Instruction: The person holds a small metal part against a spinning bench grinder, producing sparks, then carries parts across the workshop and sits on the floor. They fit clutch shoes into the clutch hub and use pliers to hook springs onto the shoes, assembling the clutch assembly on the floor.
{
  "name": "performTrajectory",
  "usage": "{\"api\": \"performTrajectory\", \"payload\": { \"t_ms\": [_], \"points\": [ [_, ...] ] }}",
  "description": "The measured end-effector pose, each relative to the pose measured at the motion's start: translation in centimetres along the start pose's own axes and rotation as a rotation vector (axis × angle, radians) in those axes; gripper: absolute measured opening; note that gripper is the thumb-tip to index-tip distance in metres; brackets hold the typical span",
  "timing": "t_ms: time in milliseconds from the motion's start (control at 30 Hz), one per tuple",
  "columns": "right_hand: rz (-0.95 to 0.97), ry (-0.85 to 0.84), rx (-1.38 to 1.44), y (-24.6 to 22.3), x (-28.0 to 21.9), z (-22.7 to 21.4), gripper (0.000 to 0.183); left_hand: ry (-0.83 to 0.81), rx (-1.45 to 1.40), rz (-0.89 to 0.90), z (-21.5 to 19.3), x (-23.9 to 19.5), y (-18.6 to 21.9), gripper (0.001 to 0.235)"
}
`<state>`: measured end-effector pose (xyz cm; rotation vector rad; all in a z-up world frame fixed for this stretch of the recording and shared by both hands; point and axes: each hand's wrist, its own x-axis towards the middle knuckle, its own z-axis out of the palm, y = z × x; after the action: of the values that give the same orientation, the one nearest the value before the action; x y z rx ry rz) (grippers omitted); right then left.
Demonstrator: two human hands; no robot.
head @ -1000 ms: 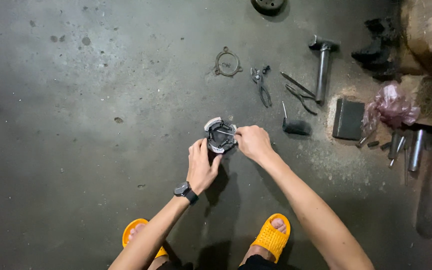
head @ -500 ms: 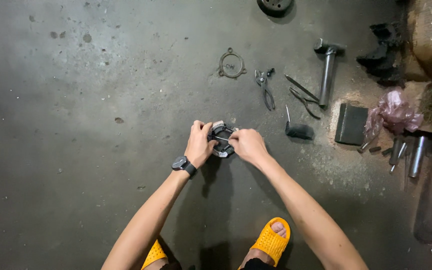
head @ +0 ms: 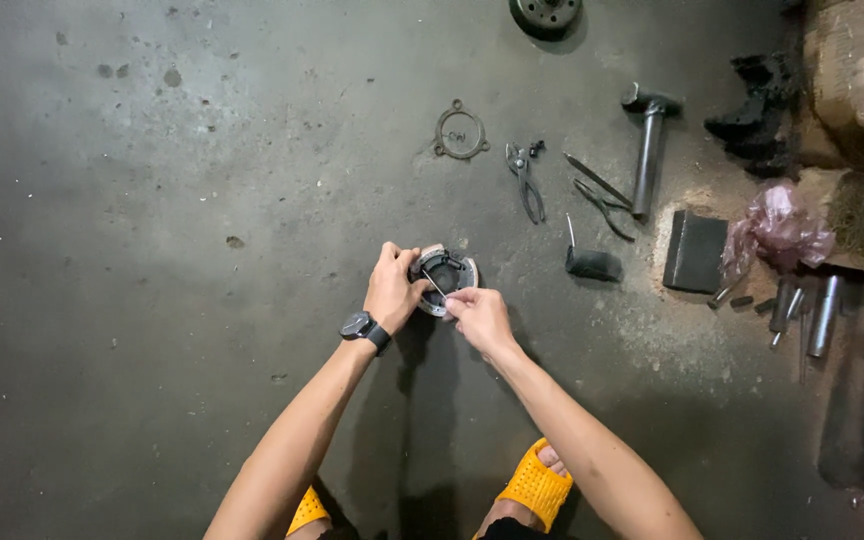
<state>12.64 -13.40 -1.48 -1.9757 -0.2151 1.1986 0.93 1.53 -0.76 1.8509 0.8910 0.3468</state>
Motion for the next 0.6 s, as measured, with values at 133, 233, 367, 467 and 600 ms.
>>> {"api": "performTrajectory", "payload": {
  "t_ms": [133,233,367,467,600],
  "points": [
    [0.001,0.014,-0.151,-2.1,-0.4,-0.1,0.017,-0.008,0.014,-0.032,0.3,0.3,-0.2,0.053],
    [-0.128,0.043,-0.365,-2.7,0.2,-0.4,0.017,-0.005,0.015,-0.054,0.4,0.5,-0.2,0.052],
    [-0.201,0.101,-0.375,-0.9,0.3,0.1,0.017,0.009,-0.008,-0.035,0.4,0.5,-0.3,0.049],
    [-0.079,0.095,-0.178,-0.4,-0.4,0.7,0.016,-0.006,-0.002,-0.044,0.2,0.6,-0.1,0.047],
    [-0.03,0.132,-0.014,-0.3,-0.8,1.9,0.014,-0.015,0.006,-0.054,0.0,0.7,-0.1,0.045]
  ]
}}
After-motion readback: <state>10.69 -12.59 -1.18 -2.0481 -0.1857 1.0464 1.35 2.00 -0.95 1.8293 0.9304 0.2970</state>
